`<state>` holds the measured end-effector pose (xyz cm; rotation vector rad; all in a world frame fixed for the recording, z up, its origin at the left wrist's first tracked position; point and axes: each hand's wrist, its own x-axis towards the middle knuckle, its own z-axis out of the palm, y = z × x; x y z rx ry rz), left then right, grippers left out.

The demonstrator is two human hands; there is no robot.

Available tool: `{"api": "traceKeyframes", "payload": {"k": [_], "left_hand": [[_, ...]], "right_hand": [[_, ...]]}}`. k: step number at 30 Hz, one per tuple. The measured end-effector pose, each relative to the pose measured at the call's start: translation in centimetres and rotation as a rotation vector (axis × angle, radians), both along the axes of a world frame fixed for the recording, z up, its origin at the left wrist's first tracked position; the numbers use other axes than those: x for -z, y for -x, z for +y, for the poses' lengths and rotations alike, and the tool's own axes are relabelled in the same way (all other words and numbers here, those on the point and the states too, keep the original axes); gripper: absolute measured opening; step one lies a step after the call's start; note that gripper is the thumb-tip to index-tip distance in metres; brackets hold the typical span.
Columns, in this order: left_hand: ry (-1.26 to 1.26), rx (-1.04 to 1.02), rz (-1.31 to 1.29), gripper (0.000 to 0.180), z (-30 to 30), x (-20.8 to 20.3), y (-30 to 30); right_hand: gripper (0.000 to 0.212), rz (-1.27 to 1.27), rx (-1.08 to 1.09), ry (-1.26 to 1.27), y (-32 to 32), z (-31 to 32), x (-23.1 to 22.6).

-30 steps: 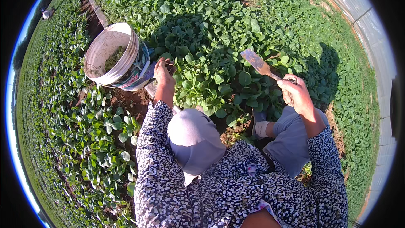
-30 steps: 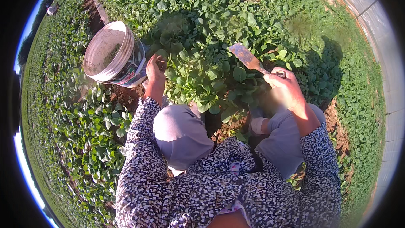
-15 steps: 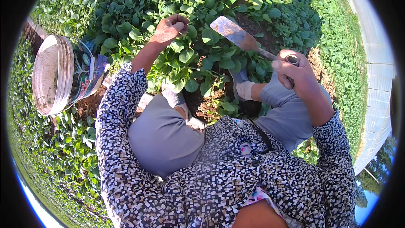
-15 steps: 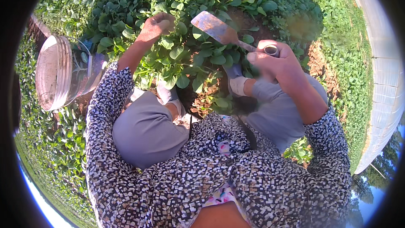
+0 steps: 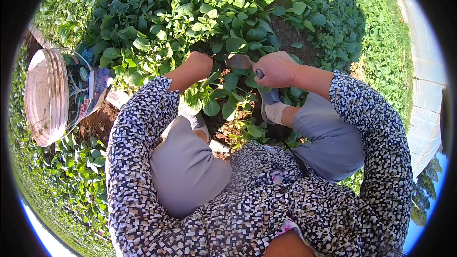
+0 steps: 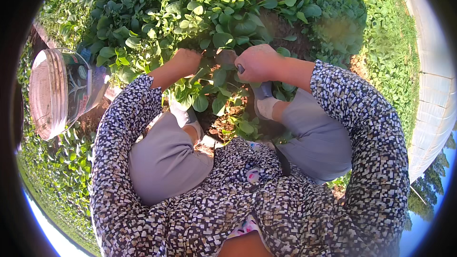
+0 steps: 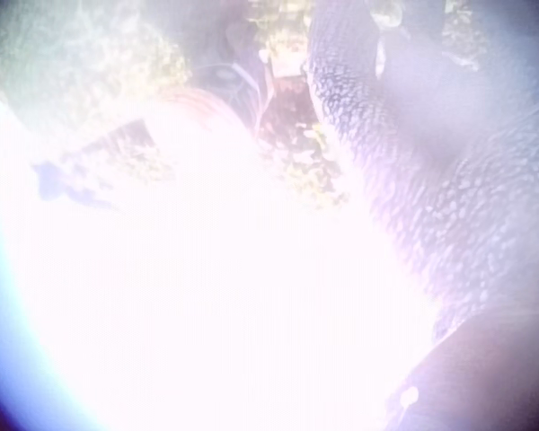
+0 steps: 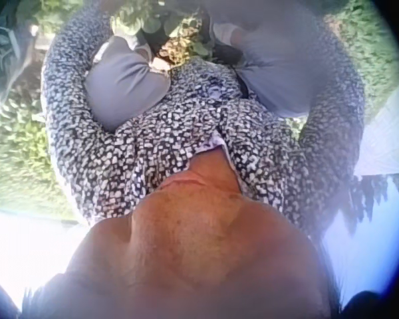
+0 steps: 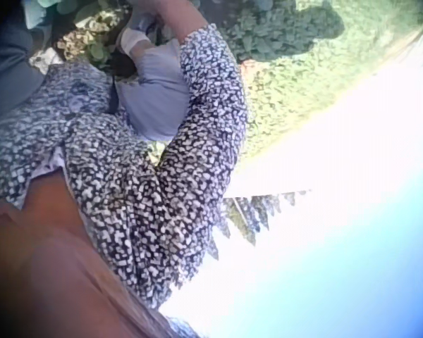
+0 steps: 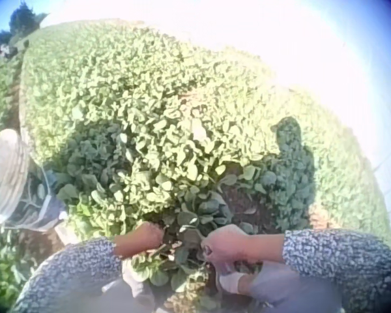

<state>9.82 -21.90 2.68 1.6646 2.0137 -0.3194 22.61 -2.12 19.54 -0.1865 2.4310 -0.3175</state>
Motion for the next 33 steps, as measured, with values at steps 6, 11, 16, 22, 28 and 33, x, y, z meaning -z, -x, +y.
{"api": "traceKeyframes", "payload": {"k": [6,11,16,22,28,33], "left_hand": [[-0.025,-0.183,-0.102,0.031,0.4,-0.3,-0.2],[0.122,-0.118,-0.071,0.033,2.8,-3.5,-0.2],[-0.221,-0.035,-0.071,0.025,5.7,-2.0,0.1],[-0.180,-0.192,-0.134,0.057,7.9,-0.7,1.0],[-0.263,-0.475,-0.202,0.049,5.6,1.9,0.7],[-0.242,-0.479,-0.211,0.044,6.3,1.1,0.2]], "right_hand": [[0.019,0.123,0.012,-0.049,2.2,4.4,3.5],[0.026,0.061,0.263,-0.018,1.2,8.1,2.6],[0.029,0.151,0.389,0.114,-1.4,8.5,3.5],[0.024,0.170,0.356,0.183,-3.2,7.5,3.8],[0.023,0.103,0.311,0.256,-1.8,7.3,5.0],[0.024,0.135,0.487,0.316,-2.5,7.7,7.2]]}}
